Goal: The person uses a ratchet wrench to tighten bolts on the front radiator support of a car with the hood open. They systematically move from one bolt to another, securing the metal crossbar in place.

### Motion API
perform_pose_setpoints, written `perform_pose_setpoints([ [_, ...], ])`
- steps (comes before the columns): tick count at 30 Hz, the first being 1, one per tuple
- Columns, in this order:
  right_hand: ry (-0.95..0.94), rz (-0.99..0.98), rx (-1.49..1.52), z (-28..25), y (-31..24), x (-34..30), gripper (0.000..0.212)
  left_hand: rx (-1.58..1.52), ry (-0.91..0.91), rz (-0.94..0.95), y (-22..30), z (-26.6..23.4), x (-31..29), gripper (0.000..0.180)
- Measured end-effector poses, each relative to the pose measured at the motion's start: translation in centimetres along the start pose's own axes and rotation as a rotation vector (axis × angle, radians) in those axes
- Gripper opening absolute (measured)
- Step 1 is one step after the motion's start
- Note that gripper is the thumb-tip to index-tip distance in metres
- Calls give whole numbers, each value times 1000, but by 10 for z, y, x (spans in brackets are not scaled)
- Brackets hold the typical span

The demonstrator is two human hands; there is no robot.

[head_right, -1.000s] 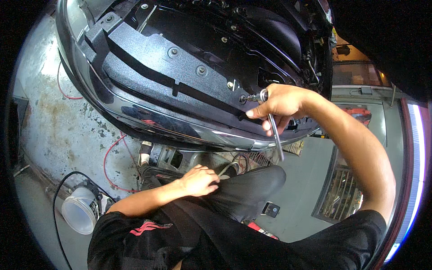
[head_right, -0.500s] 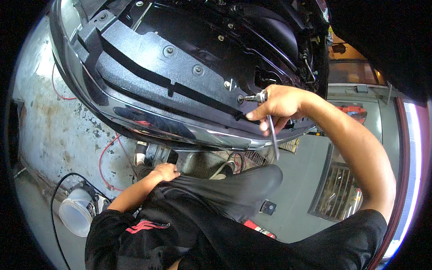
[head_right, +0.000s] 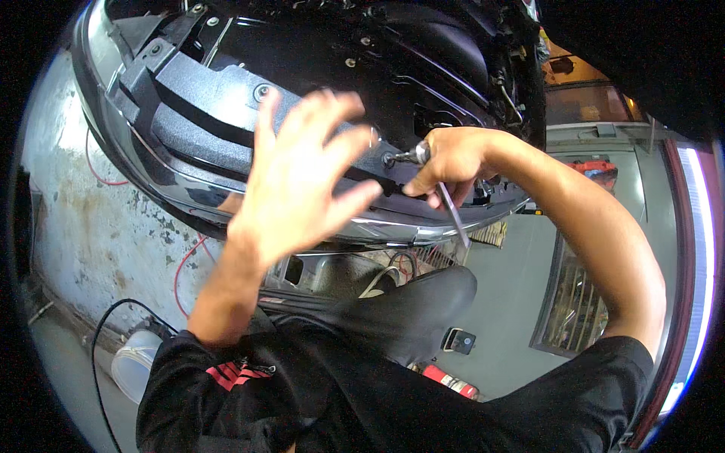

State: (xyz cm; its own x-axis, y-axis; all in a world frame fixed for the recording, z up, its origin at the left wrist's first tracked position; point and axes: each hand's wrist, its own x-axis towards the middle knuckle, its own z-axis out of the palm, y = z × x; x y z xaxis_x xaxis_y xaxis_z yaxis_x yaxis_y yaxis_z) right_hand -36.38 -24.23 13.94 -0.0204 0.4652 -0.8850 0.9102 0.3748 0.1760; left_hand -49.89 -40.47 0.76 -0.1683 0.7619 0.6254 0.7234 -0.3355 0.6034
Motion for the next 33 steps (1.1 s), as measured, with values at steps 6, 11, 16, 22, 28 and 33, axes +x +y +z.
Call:
perform_pose_setpoints([
  [6, 624, -393, -929, 16, 12, -2, 15, 311, -239, -42, -32, 7, 11, 75],
  [11, 795, -550, -1018, 11, 17, 4, 19, 338, -243, -54, -31, 9, 8, 72],
  [16, -142, 151, 320, 0, -4, -2, 31, 304, -243, -47, -31, 10, 9, 72],
  [22, 796, -548, -1127, 14, 11, 2, 9, 313, -225, -65, -32, 10, 8, 72],
  [28, 481, -266, -632, 9, 6, 5, 21, 312, -224, -66, -32, 11, 8, 72],
  [33, 84, 8, -84, 6, -7, -3, 17, 305, -213, -48, -31, 14, 6, 72],
])
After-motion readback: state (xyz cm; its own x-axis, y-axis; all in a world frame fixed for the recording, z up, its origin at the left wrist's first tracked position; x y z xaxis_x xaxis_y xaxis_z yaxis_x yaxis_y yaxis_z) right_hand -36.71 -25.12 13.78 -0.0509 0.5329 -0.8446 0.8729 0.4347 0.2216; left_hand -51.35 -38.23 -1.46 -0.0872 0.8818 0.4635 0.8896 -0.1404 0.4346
